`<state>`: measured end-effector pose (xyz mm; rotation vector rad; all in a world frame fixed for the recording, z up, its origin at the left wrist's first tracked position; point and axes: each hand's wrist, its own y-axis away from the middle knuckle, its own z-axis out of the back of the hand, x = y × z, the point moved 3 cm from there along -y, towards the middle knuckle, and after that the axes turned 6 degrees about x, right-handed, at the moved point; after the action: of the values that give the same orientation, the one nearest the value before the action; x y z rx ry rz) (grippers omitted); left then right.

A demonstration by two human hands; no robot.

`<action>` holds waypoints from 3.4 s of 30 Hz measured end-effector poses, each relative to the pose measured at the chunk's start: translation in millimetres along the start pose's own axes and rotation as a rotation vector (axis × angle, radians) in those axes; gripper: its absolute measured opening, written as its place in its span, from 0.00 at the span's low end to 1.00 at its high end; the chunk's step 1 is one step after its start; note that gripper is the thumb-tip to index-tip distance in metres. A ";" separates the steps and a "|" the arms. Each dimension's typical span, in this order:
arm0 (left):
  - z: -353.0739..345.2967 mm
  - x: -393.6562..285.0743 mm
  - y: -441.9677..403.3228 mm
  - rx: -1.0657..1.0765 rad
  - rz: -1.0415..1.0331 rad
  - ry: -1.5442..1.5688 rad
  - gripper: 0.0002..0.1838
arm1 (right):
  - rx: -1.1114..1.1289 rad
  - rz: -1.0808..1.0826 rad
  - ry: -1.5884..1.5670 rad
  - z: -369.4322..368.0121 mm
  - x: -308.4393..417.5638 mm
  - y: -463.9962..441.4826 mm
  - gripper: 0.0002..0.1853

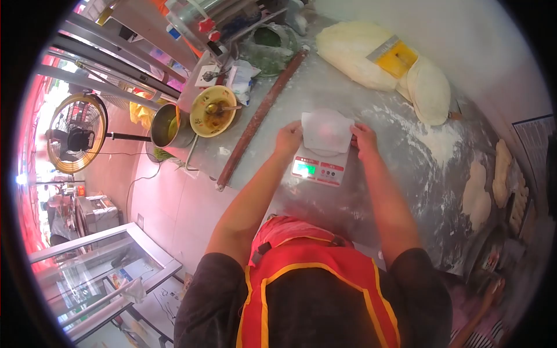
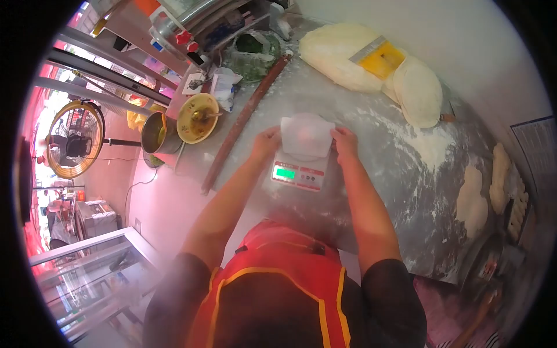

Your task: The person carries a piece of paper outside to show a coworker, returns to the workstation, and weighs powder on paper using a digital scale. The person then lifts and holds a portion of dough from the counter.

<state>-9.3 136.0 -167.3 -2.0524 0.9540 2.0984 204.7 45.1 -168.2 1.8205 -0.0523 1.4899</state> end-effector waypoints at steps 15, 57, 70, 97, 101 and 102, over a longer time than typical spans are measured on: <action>-5.7 2.3 26.6 -0.096 -0.022 -0.082 0.14 | 0.112 -0.116 -0.063 10.5 -23.5 18.3 0.08; 411.0 187.3 528.9 -0.893 -0.035 0.496 0.15 | 1.033 -0.125 0.506 -468.4 -252.4 363.9 0.08; 638.5 215.0 641.1 -1.300 -0.040 0.767 0.13 | 1.430 -0.104 0.861 -800.7 -382.8 426.7 0.11; 1407.2 156.3 665.5 -1.239 -0.165 0.632 0.09 | 1.350 -0.080 0.604 -1515.4 -374.1 556.7 0.06; 1531.5 120.5 638.6 -1.194 -0.229 0.741 0.13 | 1.297 -0.140 0.587 -1639.3 -366.9 549.9 0.07; 1563.5 117.6 629.2 -1.176 -0.231 0.773 0.13 | 1.309 -0.180 0.538 -1670.0 -366.1 546.2 0.06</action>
<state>-1690.9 298.0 -151.1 -3.3396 -0.8163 1.8651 -1540.7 463.3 -157.4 2.0889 1.6255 1.9909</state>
